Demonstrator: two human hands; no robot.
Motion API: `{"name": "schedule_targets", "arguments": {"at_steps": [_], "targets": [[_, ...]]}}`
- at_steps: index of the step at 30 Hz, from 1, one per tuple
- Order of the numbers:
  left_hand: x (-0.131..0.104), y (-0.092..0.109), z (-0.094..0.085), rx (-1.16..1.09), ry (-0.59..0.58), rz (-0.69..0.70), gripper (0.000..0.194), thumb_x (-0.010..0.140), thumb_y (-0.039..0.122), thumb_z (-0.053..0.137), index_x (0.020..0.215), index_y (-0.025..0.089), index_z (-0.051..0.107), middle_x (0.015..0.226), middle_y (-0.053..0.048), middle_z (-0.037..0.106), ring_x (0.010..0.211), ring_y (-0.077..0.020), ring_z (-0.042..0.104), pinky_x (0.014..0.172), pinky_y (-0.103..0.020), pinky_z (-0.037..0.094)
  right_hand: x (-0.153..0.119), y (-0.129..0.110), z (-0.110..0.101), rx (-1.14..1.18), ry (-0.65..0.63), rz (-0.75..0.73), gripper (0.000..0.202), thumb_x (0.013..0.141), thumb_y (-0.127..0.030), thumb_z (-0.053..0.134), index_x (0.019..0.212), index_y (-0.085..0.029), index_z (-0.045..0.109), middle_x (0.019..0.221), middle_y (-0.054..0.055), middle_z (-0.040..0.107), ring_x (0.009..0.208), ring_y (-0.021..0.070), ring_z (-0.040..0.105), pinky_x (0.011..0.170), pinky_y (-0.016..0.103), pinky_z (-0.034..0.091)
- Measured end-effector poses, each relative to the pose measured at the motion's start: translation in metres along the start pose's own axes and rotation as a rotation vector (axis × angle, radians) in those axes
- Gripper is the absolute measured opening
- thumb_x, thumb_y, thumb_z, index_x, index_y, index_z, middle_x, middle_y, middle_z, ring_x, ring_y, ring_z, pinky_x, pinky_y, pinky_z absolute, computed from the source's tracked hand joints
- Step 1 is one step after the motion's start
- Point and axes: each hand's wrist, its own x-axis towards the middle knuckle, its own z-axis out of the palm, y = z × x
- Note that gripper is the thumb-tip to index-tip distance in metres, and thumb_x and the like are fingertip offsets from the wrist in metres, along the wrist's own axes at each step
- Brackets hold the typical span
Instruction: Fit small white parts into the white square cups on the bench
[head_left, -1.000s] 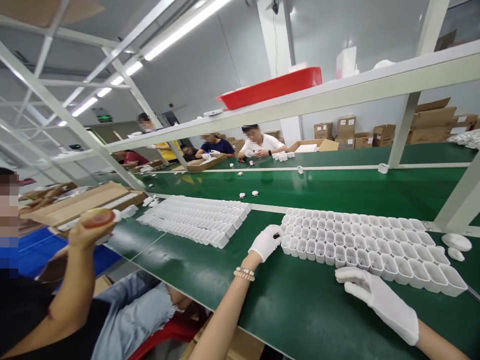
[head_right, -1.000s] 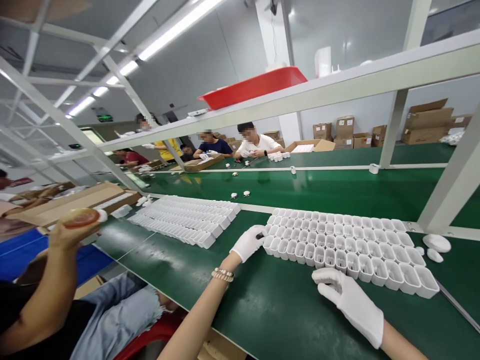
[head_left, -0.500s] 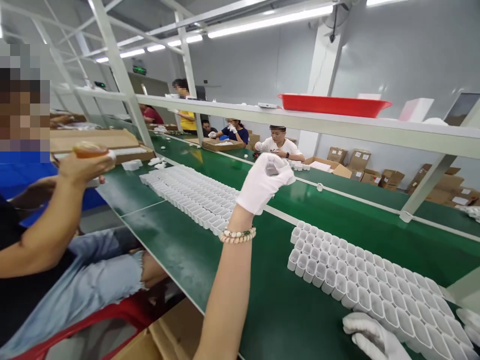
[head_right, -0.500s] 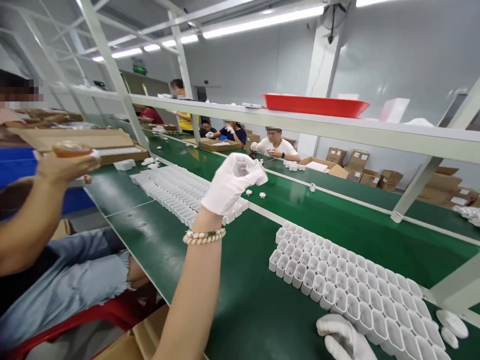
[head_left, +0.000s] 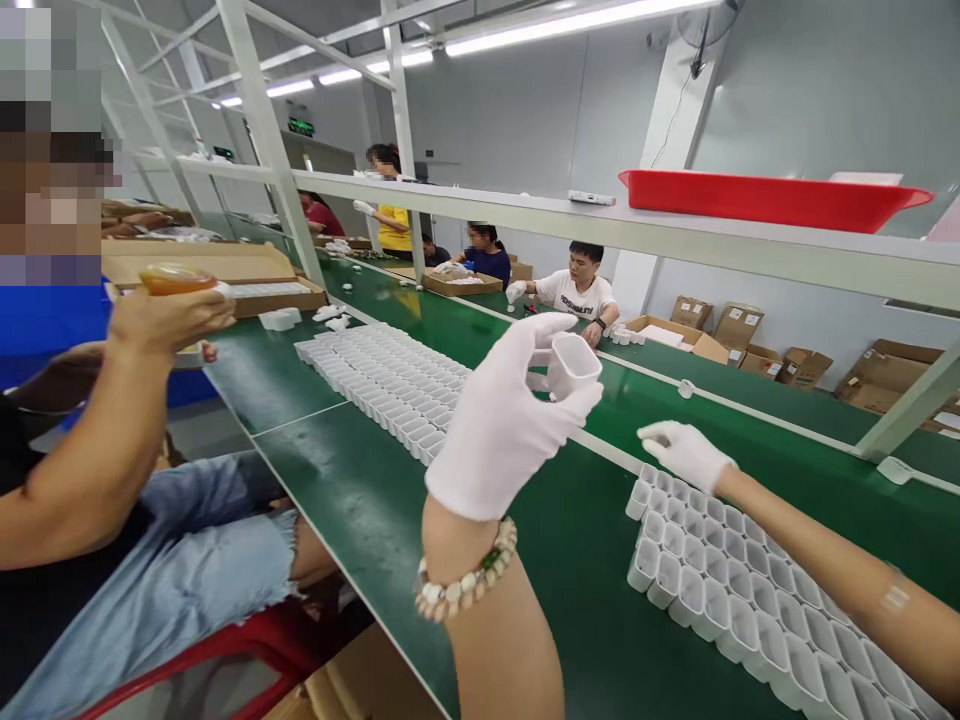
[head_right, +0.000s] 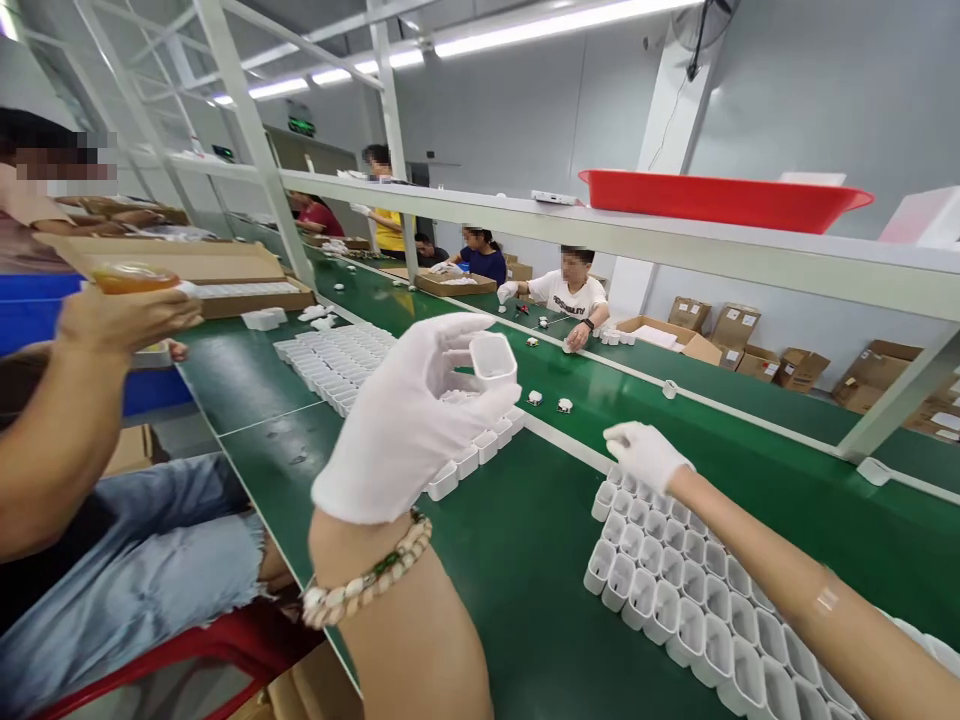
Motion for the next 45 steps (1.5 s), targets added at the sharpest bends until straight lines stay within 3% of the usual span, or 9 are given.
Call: {"name": "schedule_targets", "arguments": {"at_steps": [4, 9, 15, 20, 30, 33, 37, 41, 45], "targets": [[-0.009, 0.002, -0.019, 0.147, 0.027, -0.053, 0.058, 0.070, 0.027, 0.075, 0.124, 0.027, 0.053, 0.101, -0.002, 0.065, 0.085, -0.0175, 0.065, 0.070, -0.032, 0.058, 0.099, 0.001, 0.043, -0.030, -0.026, 0.025, 0.033, 0.092, -0.033, 0.058, 0.121, -0.016, 0.060, 0.126, 0.011, 0.060, 0.114, 0.0239, 0.057, 0.101, 0.048, 0.044], [-0.012, -0.001, -0.025, 0.189, 0.020, -0.029, 0.057, 0.071, 0.030, 0.076, 0.124, 0.038, 0.056, 0.101, 0.000, 0.066, 0.078, -0.0169, 0.067, 0.056, -0.028, 0.061, 0.160, 0.014, 0.072, -0.015, -0.059, 0.008, 0.037, 0.093, -0.030, 0.058, 0.128, -0.020, 0.054, 0.138, 0.010, 0.048, 0.120, 0.0260, 0.052, 0.100, 0.049, 0.044], [-0.009, -0.005, -0.014, 0.167, 0.000, -0.102, 0.054, 0.072, 0.033, 0.075, 0.123, 0.037, 0.056, 0.098, -0.001, 0.067, 0.080, -0.0207, 0.068, 0.072, -0.040, 0.065, 0.181, 0.032, 0.073, 0.059, -0.181, 0.050, 0.034, 0.093, -0.030, 0.058, 0.124, -0.017, 0.056, 0.119, 0.008, 0.060, 0.101, 0.0212, 0.062, 0.087, 0.042, 0.053], [-0.011, -0.001, -0.010, 0.217, -0.038, -0.047, 0.059, 0.072, 0.029, 0.076, 0.126, 0.034, 0.054, 0.100, 0.000, 0.067, 0.079, -0.0184, 0.068, 0.061, -0.031, 0.063, 0.165, 0.029, 0.067, 0.132, -0.167, 0.077, 0.029, 0.094, -0.033, 0.057, 0.116, -0.015, 0.060, 0.114, 0.008, 0.062, 0.096, 0.0192, 0.063, 0.083, 0.038, 0.054], [-0.011, 0.015, 0.009, 0.241, -0.331, 0.163, 0.053, 0.080, 0.016, 0.065, 0.130, 0.024, 0.049, 0.117, -0.003, 0.065, 0.103, -0.0176, 0.063, 0.095, -0.037, 0.053, 0.088, -0.005, 0.003, 0.316, 0.009, 0.061, 0.023, 0.088, -0.026, 0.064, 0.106, -0.012, 0.063, 0.094, 0.005, 0.067, 0.082, 0.0164, 0.065, 0.075, 0.032, 0.055], [-0.011, 0.018, 0.021, 0.287, -0.416, 0.235, 0.050, 0.081, 0.017, 0.065, 0.128, 0.022, 0.051, 0.115, -0.003, 0.065, 0.104, -0.0184, 0.063, 0.090, -0.035, 0.054, 0.025, -0.017, -0.035, 0.439, 0.087, 0.012, 0.041, 0.080, -0.015, 0.068, 0.120, -0.011, 0.058, 0.087, 0.006, 0.071, 0.080, 0.0164, 0.067, 0.070, 0.027, 0.055], [-0.015, 0.031, 0.042, 0.291, -0.602, 0.367, 0.051, 0.080, 0.012, 0.063, 0.128, 0.023, 0.049, 0.106, 0.000, 0.066, 0.095, -0.0142, 0.063, 0.083, -0.027, 0.053, -0.095, -0.032, -0.071, 0.477, 0.293, -0.014, 0.053, 0.071, -0.026, 0.076, 0.121, -0.017, 0.060, 0.092, 0.006, 0.074, 0.082, 0.0210, 0.070, 0.068, 0.031, 0.058], [-0.023, 0.050, 0.062, 0.176, -0.745, 0.503, 0.054, 0.081, 0.003, 0.059, 0.131, 0.018, 0.045, 0.094, 0.001, 0.066, 0.083, -0.0093, 0.060, 0.079, -0.021, 0.049, -0.193, -0.042, -0.070, 0.408, 0.669, -0.018, 0.051, 0.066, -0.039, 0.081, 0.112, -0.023, 0.068, 0.105, 0.005, 0.073, 0.088, 0.0229, 0.071, 0.077, 0.035, 0.062], [-0.033, 0.065, 0.076, 0.138, -0.791, 0.601, 0.058, 0.078, -0.005, 0.054, 0.132, 0.014, 0.043, 0.090, 0.001, 0.065, 0.080, -0.0087, 0.057, 0.076, -0.020, 0.048, -0.228, -0.049, -0.060, 0.356, 0.852, -0.133, 0.036, 0.075, -0.029, 0.076, 0.110, -0.031, 0.067, 0.087, -0.004, 0.075, 0.072, 0.0133, 0.072, 0.069, 0.020, 0.061]]}}
